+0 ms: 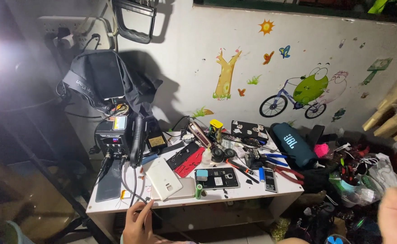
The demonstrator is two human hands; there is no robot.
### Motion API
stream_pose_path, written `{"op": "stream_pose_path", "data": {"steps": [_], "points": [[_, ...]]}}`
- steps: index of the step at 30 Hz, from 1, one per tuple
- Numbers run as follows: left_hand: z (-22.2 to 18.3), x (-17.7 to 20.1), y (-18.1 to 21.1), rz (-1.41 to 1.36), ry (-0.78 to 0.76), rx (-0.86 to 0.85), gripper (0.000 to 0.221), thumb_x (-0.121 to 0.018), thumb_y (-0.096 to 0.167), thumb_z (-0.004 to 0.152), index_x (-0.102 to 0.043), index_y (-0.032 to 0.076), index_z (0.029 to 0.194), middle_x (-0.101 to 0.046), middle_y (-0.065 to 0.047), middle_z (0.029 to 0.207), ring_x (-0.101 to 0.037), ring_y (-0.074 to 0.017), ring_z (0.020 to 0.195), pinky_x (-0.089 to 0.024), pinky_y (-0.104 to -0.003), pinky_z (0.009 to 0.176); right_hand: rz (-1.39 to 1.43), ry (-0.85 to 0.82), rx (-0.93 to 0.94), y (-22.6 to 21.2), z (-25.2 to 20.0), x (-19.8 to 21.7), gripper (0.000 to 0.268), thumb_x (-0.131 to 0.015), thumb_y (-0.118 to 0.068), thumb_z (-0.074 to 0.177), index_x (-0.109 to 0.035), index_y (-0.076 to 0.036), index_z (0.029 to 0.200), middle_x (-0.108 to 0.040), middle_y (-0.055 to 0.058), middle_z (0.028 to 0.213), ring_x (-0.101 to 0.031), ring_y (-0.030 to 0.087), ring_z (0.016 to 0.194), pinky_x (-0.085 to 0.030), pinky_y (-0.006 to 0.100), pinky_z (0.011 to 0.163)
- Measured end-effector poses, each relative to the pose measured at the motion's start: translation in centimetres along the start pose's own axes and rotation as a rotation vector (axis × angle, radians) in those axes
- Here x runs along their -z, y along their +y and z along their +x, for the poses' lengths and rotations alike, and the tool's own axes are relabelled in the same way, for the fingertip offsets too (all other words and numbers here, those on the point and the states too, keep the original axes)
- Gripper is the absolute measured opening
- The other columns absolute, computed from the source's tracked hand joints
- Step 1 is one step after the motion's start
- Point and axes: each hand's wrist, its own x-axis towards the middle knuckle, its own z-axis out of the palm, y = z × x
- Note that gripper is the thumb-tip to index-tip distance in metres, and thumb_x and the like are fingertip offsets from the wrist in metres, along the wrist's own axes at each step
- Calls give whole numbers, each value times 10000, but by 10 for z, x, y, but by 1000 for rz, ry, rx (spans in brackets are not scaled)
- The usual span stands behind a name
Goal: Soldering wires to a circuit board and inspecting electronic components on a workbench.
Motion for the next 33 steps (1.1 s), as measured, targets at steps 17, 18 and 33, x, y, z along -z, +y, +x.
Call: {"op": "stream_pose_path", "data": {"steps": [17, 18, 33], "points": [[-3, -1, 14, -147, 168, 64, 316, -757, 7, 1037, -886, 212, 1241, -746, -8, 1118, -580, -93, 642, -463, -232, 640, 85, 69, 23, 7, -43, -231, 286, -751, -569, 1142, -704, -340, 1307, -617, -158, 1098, -482, -15, 752, -386, 148, 772], [-3, -3, 12, -148, 160, 45, 311, -762, 11, 1035, -886, 202, 1246, -755, -10, 1126, -603, -84, 651, -472, -227, 636, 55, 149, 14, 5, -45, -245, 356, -608, -576, 1214, -782, -394, 1467, -636, -112, 1086, -480, 22, 710, -388, 174, 737], [-11, -17, 5, -151, 227, 29, 256, -786, 52, 1065, -879, 252, 1195, -753, 56, 1089, -477, -62, 585, -431, -199, 620, 49, 291, -59, 20, -52, -261, 265, -752, -592, 1089, -664, -354, 1166, -409, -63, 798, -384, 134, 694, -303, 303, 713]]}}
